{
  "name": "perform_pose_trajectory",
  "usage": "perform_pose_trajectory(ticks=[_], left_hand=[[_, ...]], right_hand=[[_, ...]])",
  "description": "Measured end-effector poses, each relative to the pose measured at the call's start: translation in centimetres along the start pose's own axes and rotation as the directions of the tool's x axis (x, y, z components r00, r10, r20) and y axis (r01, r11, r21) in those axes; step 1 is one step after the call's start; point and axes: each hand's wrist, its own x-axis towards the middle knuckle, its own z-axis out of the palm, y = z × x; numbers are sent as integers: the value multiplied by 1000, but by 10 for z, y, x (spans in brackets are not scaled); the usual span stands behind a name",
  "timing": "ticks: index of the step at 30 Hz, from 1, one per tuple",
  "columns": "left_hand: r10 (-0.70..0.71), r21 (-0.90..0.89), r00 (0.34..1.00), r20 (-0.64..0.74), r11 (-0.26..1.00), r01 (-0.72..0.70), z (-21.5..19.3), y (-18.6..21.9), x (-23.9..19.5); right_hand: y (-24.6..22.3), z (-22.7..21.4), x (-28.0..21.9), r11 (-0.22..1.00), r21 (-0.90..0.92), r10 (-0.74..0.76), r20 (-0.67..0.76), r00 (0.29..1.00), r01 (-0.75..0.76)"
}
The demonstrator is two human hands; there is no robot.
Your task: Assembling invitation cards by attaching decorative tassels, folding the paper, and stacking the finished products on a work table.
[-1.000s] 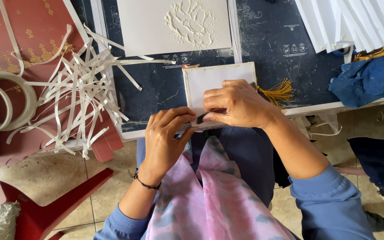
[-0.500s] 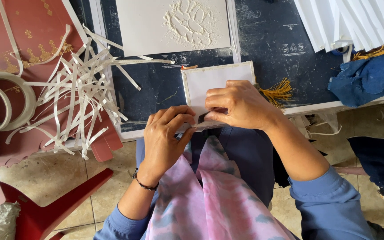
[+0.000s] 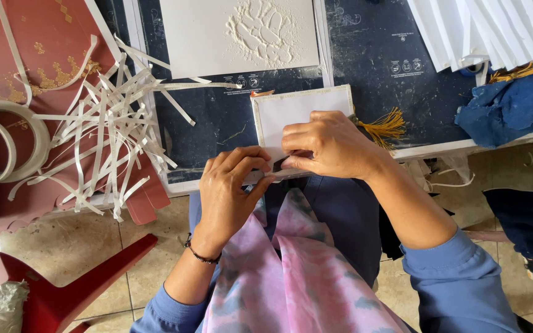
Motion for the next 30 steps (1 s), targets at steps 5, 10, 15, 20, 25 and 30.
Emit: perform_pose_trajectory(ticks=[5, 10, 15, 20, 25, 30], left_hand=[[8, 14, 1000, -7, 1000, -8, -1, 2, 1], [28, 37, 1000, -13, 999, -27, 0, 1, 0], [19, 36, 1000, -16, 999, -18, 1, 2, 0], [-11, 49, 1000, -2, 999, 11, 0, 3, 0], [-15, 63, 1000, 20, 998, 13, -1, 4, 2], [-36, 106, 998, 59, 994, 29, -2, 7, 1]], right_hand=[[3, 0, 2, 1000, 19, -13, 31, 999, 13], [7, 1, 4, 998, 61, -4, 56, 998, 1], [10, 1, 3, 992, 128, 12, 65, 998, -20], [9, 2, -1, 993, 120, -14, 36, 999, 10], [5, -2, -7, 998, 65, -10, 27, 1000, 9], [9, -11, -9, 989, 150, 1, 48, 999, -8]])
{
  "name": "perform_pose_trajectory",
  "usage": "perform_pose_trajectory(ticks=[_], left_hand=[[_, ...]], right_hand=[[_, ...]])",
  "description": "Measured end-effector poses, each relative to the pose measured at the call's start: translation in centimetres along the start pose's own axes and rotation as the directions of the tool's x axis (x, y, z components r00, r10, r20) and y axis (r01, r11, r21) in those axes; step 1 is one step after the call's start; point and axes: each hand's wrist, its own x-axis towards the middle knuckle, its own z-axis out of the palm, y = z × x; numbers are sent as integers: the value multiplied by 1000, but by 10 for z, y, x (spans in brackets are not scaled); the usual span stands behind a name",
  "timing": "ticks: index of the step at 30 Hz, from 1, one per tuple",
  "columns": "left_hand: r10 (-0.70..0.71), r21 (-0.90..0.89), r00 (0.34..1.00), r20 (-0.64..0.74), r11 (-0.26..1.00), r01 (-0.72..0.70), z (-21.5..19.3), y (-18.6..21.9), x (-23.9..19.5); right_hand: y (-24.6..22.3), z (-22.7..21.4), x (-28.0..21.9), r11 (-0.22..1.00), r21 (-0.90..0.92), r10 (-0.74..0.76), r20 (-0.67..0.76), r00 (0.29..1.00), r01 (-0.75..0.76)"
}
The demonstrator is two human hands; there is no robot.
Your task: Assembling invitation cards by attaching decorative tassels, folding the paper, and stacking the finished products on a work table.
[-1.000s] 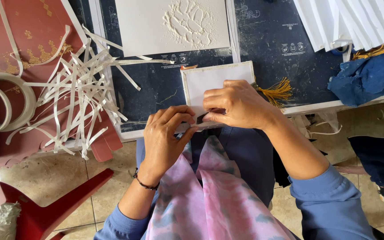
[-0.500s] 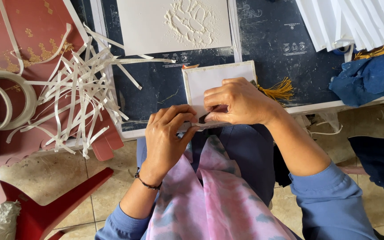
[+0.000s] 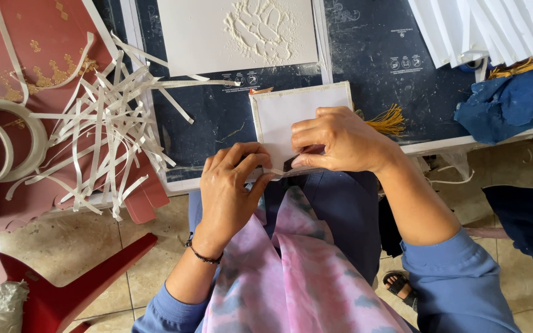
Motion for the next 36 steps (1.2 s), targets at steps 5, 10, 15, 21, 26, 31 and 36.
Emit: perform_pose_trajectory(ticks=[5, 10, 15, 21, 26, 31, 36], left_hand=[[-1, 20, 1000, 21, 1000, 0, -1, 1, 0], [-11, 12, 999, 48, 1000, 10, -1, 0, -1], [-29, -33, 999, 44, 999, 30, 1, 3, 0], [-36, -17, 997, 63, 999, 37, -1, 8, -1], [-49, -16, 996, 77, 999, 50, -1, 10, -1], [-43, 21, 995, 85, 999, 41, 2, 8, -2], [-55, 79, 992, 114, 996, 46, 4, 6, -3]], right_hand=[[-1, -2, -6, 1000, 15, 21, 8, 1000, -21], [-4, -7, -23, 947, 290, 152, -25, 988, -139], [-21, -2, -38, 942, 233, 292, -207, 934, -243], [-38, 49, -37, 931, 264, 321, -258, 911, -253], [-40, 64, -33, 917, 185, 394, -274, 877, -354], [-39, 69, -29, 902, 82, 430, -250, 868, -424], [-38, 64, -20, 828, 4, 560, -87, 824, -561]])
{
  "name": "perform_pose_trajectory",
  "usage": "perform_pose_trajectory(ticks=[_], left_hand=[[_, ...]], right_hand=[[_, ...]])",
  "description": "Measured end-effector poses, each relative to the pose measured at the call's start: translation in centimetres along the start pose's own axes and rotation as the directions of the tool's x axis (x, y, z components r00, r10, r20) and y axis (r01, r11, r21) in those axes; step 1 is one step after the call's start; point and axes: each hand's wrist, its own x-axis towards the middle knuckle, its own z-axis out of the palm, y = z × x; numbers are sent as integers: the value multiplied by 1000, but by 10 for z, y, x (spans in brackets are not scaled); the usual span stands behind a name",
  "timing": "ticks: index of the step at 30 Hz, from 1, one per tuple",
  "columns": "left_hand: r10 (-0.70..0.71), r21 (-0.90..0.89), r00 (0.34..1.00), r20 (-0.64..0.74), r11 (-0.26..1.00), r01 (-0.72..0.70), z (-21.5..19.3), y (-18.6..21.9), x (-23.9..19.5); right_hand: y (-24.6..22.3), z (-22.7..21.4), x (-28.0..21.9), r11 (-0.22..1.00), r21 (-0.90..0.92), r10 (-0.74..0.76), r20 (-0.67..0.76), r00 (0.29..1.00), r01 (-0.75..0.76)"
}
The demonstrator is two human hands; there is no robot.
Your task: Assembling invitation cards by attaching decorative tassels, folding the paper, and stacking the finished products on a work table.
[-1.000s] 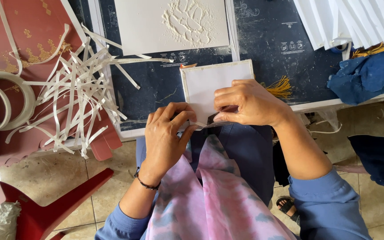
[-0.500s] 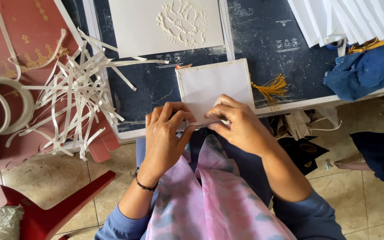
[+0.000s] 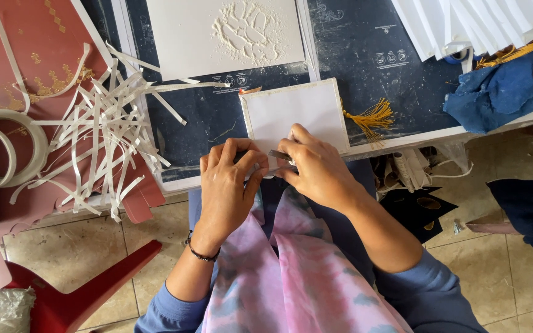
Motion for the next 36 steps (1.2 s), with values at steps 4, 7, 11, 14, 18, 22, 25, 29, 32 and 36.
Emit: perform_pose_trajectory(ticks=[4, 7, 11, 14, 18, 22, 25, 29, 32, 36], left_hand=[[8, 21, 1000, 3, 1000, -8, 1, 0, 0], [13, 39, 1000, -5, 999, -13, 3, -1, 0], [28, 51, 1000, -7, 998, -28, 3, -2, 0], [37, 48, 999, -14, 998, -36, 3, -4, -1], [54, 71, 998, -22, 996, -52, 4, -6, -1], [76, 88, 997, -25, 993, -74, 6, -8, -1], [80, 91, 996, -35, 993, -76, 9, -10, -2], [76, 101, 996, -46, 992, -71, 10, -9, -3], [73, 106, 996, -43, 992, -68, 9, -8, -3], [64, 111, 997, -37, 992, -59, 9, -8, -3]], right_hand=[[1, -7, 2, 999, -54, 9, 38, 999, -7], [2, -15, 2, 996, -90, 22, 78, 997, -15], [10, -28, -3, 993, -108, -26, 103, 994, 37], [24, -38, -11, 990, -125, -53, 97, 994, 65], [49, -56, -26, 990, -122, -59, 44, 997, 64], [68, -63, -41, 994, -106, -31, -23, 999, 29], [67, -69, -45, 1000, 15, -18, -36, 999, 19], [73, -60, -45, 993, 105, -51, -95, 994, 61], [79, -55, -46, 985, 145, -75, -146, 986, 96], [81, -54, -48, 968, 214, -89, -185, 979, 129]])
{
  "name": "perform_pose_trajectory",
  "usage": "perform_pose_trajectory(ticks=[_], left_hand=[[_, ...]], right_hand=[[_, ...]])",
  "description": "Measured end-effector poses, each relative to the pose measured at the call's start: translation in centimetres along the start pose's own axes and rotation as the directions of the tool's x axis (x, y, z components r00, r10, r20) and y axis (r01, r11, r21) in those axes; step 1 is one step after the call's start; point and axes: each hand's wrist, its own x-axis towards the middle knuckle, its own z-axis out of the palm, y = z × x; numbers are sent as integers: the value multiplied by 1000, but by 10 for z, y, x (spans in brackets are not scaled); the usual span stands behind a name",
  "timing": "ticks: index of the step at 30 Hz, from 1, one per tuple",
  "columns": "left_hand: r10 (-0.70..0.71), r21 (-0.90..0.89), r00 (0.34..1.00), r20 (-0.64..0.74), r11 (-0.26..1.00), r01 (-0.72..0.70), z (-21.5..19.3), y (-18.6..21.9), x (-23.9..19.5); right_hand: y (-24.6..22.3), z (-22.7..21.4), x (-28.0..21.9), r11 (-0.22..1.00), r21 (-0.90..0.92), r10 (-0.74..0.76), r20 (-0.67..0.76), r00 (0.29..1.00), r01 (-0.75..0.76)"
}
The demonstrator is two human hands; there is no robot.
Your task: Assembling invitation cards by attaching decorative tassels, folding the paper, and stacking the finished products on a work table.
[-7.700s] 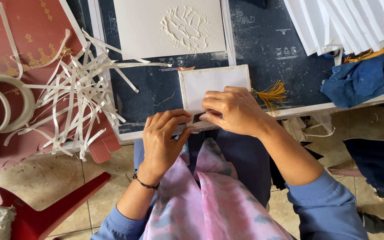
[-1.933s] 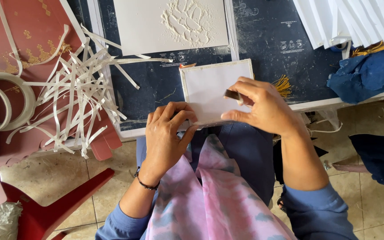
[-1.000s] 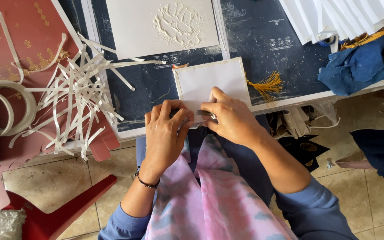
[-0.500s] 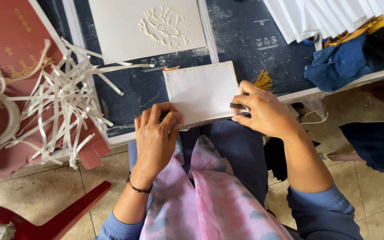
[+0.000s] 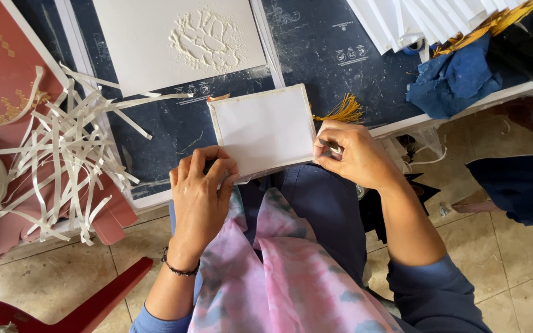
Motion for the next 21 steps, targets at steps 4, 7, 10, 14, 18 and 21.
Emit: perform_pose_trajectory(ticks=[4, 7, 10, 14, 18, 21], left_hand=[[-4, 6, 1000, -1, 1000, 4, 0, 1, -1], [-5, 3, 1000, -2, 1000, 5, 0, 1, -1], [-12, -13, 1000, 6, 1000, 12, -5, -1, 1], [-54, 18, 997, 54, 998, 53, -19, 2, 8], [-23, 115, 999, 46, 993, 18, -20, 22, 15], [71, 53, 997, -2, 996, -71, -4, 48, 27]], right_hand=[[2, 3, 1, 1000, 30, -2, -32, 999, 3], [4, 2, -2, 999, 48, -4, -40, 999, 6], [8, -5, -11, 977, 205, 64, -17, 998, -60], [34, -13, -36, 976, 166, 173, -188, 967, -142], [32, -14, -55, 987, 42, 163, -253, 954, -157], [11, 1, -59, 952, 260, 224, -228, 947, -162]])
